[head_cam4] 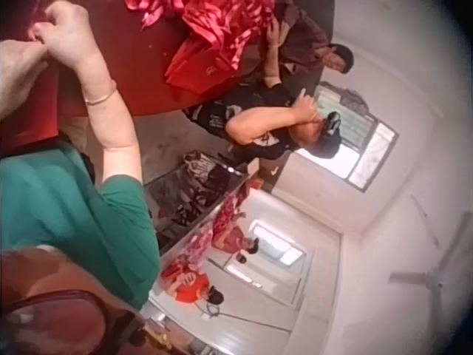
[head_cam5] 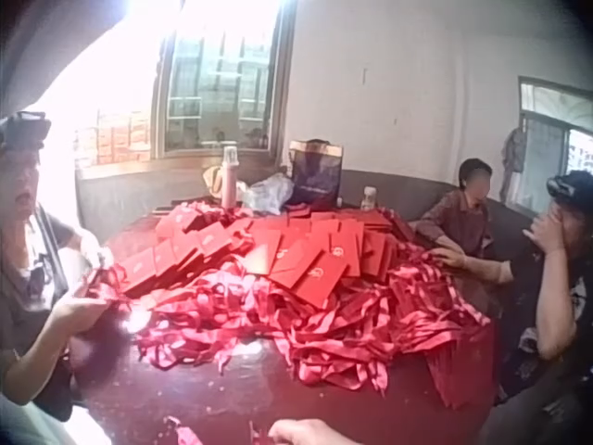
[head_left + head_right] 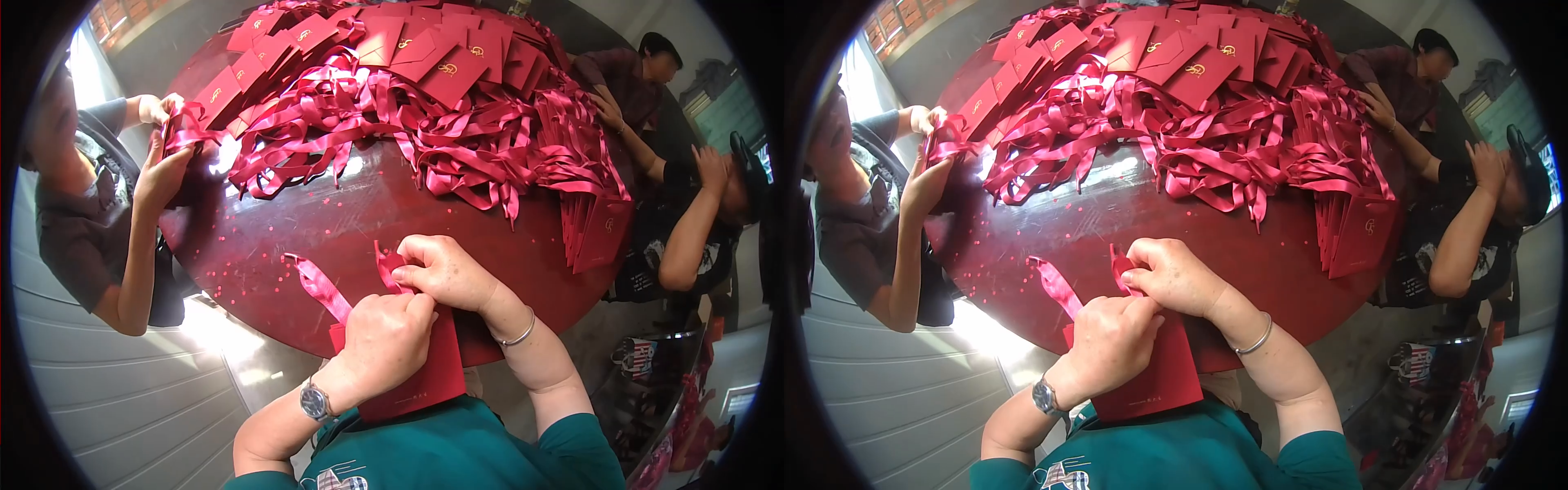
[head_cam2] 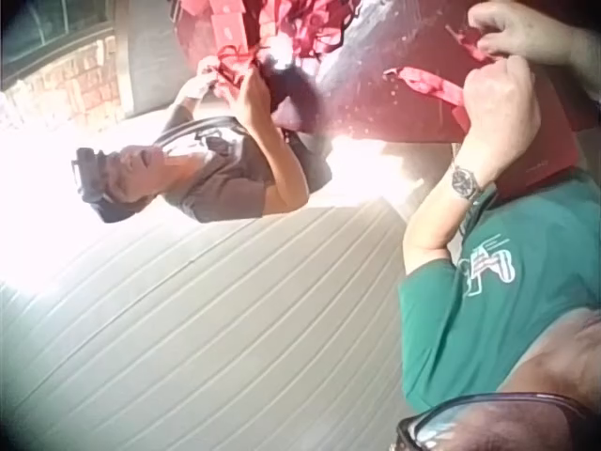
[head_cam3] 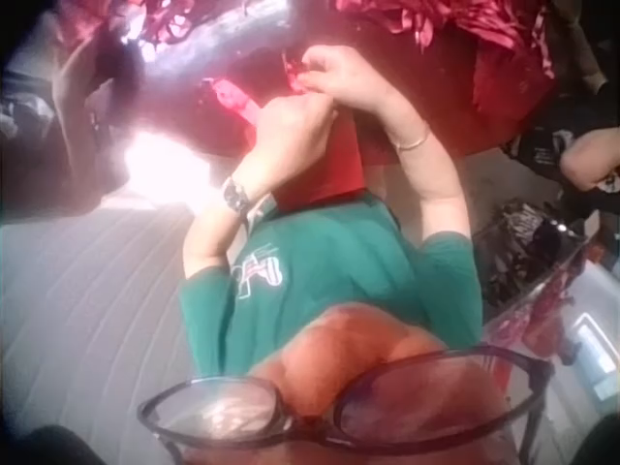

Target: The person threads a ribbon through the holes of a red envelope, ties it into a bow, and places it on a stack, repeating the process with multiple envelopes.

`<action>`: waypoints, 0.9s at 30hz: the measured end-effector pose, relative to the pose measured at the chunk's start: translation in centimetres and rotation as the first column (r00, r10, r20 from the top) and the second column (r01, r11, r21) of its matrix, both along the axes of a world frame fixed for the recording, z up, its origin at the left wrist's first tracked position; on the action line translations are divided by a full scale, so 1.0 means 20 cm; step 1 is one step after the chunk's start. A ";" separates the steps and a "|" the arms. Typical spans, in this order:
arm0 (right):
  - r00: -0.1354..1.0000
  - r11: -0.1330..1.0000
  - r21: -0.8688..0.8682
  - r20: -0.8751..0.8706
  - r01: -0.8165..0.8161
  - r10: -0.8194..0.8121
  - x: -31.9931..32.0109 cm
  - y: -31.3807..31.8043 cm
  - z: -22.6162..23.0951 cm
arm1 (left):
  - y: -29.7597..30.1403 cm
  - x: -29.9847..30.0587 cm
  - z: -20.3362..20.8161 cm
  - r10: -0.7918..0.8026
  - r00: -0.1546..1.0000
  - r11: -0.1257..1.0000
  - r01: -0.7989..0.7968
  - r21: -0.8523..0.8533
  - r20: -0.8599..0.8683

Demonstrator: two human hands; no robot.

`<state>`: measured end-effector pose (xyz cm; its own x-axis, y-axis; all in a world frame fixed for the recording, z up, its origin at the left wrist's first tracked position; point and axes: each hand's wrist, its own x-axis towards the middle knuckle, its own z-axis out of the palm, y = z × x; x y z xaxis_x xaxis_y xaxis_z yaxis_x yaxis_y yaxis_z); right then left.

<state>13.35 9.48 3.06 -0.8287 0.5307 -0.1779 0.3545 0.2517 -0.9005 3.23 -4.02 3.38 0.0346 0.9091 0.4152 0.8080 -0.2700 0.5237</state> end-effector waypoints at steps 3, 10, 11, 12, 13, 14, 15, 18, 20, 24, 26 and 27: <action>1.000 0.998 0.065 0.001 0.006 -0.006 -0.01 -0.01 0.01 | -0.02 0.00 0.00 0.009 0.996 0.996 -0.001 0.089 -0.088; 0.967 0.961 -0.185 -0.112 0.208 -0.230 0.00 0.04 0.00 | 0.02 -0.10 0.10 0.104 0.967 0.974 -0.052 -0.219 0.232; 0.966 0.976 -0.050 -0.138 0.213 -0.218 0.00 0.07 -0.05 | 0.02 -0.14 0.09 0.111 0.955 0.953 -0.024 -0.302 0.274; 0.966 0.975 -0.054 -0.136 0.216 -0.222 0.00 0.07 -0.05 | 0.03 -0.18 0.09 0.126 0.941 0.924 0.004 -0.383 0.314; 0.968 0.978 -0.056 -0.140 0.202 -0.208 0.00 0.06 -0.05 | 0.04 -0.22 0.10 0.104 0.877 0.876 0.144 -0.461 0.470; 0.971 0.981 -0.056 -0.145 0.185 -0.191 -0.01 0.05 -0.04 | 0.05 -0.23 0.10 0.105 0.876 0.874 0.144 -0.463 0.470; 0.962 0.968 -0.176 -0.178 0.177 -0.208 -0.02 0.03 -0.03 | 0.06 -0.23 0.09 0.110 0.840 0.844 0.203 -0.496 0.531; 0.969 0.981 -0.045 -0.152 0.189 -0.193 -0.01 0.06 -0.07 | 0.08 -0.24 0.08 0.125 0.784 0.786 0.296 -0.543 0.608; 0.966 0.976 -0.049 -0.140 0.214 -0.219 -0.01 0.06 -0.08 | 0.08 -0.24 0.05 0.056 0.718 0.856 0.323 -0.404 0.693; 0.959 0.965 0.046 -0.134 0.257 -0.249 -0.02 0.06 -0.10 | 0.09 -0.24 0.02 0.088 0.714 0.860 0.297 -0.414 0.695; 0.951 0.959 0.010 -0.133 0.284 -0.280 -0.03 0.06 -0.13 | 0.09 -0.25 0.05 0.123 0.722 0.817 0.315 -0.482 0.681; 0.941 0.951 -0.025 -0.133 0.309 -0.310 -0.03 0.06 -0.14 | 0.09 -0.25 0.07 0.157 0.732 0.769 0.331 -0.547 0.663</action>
<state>12.79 10.66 0.31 -0.6400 0.7642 -0.0795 0.2906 0.1450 -0.9458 -1.82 -2.22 4.80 0.0788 0.9617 -0.2625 0.1906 0.2439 0.9509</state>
